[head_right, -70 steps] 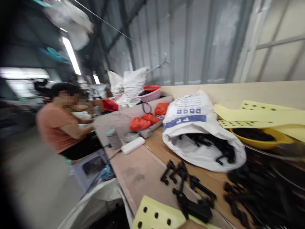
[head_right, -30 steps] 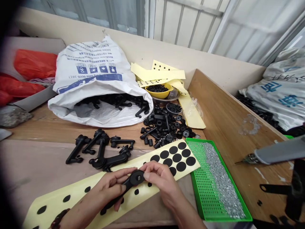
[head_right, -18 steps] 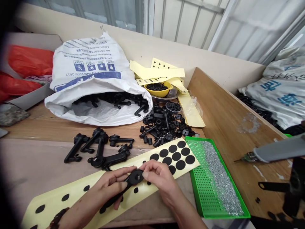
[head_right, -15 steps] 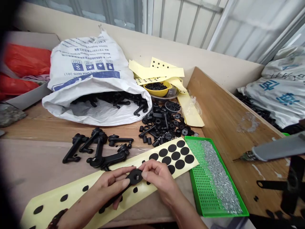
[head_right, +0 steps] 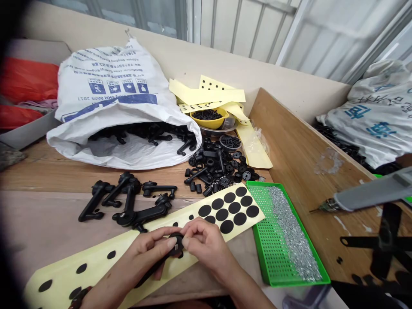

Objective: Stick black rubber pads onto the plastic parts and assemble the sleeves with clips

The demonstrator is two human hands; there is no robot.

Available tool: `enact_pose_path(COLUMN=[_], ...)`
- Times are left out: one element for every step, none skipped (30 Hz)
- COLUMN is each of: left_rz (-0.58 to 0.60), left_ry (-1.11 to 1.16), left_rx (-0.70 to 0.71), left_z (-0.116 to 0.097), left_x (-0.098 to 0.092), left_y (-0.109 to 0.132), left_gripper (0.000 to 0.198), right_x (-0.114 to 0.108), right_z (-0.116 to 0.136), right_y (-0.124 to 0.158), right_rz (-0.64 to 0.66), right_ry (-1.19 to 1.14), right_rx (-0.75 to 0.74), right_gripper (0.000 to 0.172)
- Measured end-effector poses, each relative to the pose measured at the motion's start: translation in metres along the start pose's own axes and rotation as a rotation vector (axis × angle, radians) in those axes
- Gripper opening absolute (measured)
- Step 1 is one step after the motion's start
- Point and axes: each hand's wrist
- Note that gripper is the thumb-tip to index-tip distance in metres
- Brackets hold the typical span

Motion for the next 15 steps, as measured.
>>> enact_pose_path(left_rz=[-0.019, -0.048, -0.079, -0.107, -0.128, -0.143, -0.155, -0.165, -0.173, -0.18, -0.184, -0.186, -0.184, -0.178, -0.168], left_ry=[0.02, 0.041, 0.058, 0.074, 0.087, 0.1, 0.113, 0.125, 0.134, 0.141, 0.146, 0.149, 0.15, 0.151, 0.149], left_rx=[-0.005, -0.01, -0.01, -0.005, 0.004, 0.013, 0.02, 0.022, 0.02, 0.018, 0.016, 0.019, 0.027, 0.036, 0.047], left_z=[0.0, 0.0, -0.001, -0.002, -0.003, -0.004, -0.006, -0.007, -0.008, -0.008, -0.009, -0.008, -0.008, -0.007, -0.005], left_x=[0.001, 0.001, 0.002, 0.002, 0.002, 0.002, 0.002, 0.001, 0.001, 0.0, -0.001, -0.001, -0.002, -0.002, -0.003], left_y=[0.001, 0.003, 0.005, 0.008, 0.011, 0.013, 0.016, 0.018, 0.02, 0.021, 0.022, 0.022, 0.022, 0.021, 0.022], left_gripper=[0.055, 0.054, 0.052, 0.051, 0.051, 0.05, 0.05, 0.05, 0.049, 0.049, 0.049, 0.049, 0.05, 0.05, 0.051], right_x=[-0.001, -0.001, -0.003, -0.004, -0.006, -0.007, -0.008, -0.008, -0.008, -0.007, -0.006, -0.004, -0.001, 0.003, 0.008], right_z=[0.0, 0.0, -0.001, -0.001, -0.002, -0.004, -0.005, -0.007, -0.009, -0.01, -0.011, -0.011, -0.011, -0.01, -0.008], right_y=[0.001, 0.002, 0.002, 0.003, 0.003, 0.004, 0.003, 0.003, 0.002, 0.002, 0.001, 0.001, 0.002, 0.004, 0.006], right_rz=[-0.001, 0.005, 0.021, 0.043, 0.067, 0.087, 0.098, 0.097, 0.086, 0.07, 0.052, 0.042, 0.043, 0.053, 0.071], right_ry=[0.005, -0.006, -0.035, -0.083, -0.145, -0.215, -0.282, -0.337, -0.374, -0.388, -0.367, -0.305, -0.202, -0.073, 0.062], right_rx=[-0.005, -0.004, 0.015, 0.05, 0.098, 0.154, 0.209, 0.248, 0.264, 0.253, 0.219, 0.162, 0.082, -0.007, -0.087], right_gripper=[0.013, 0.013, 0.013, 0.014, 0.017, 0.021, 0.023, 0.026, 0.028, 0.03, 0.031, 0.032, 0.032, 0.03, 0.029])
Point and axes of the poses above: each hand's wrist, its own y-axis away from the middle knuckle, its own x-axis out of the palm, z = x × y, and after that the axes turned 8 degrees about -z, right-handed
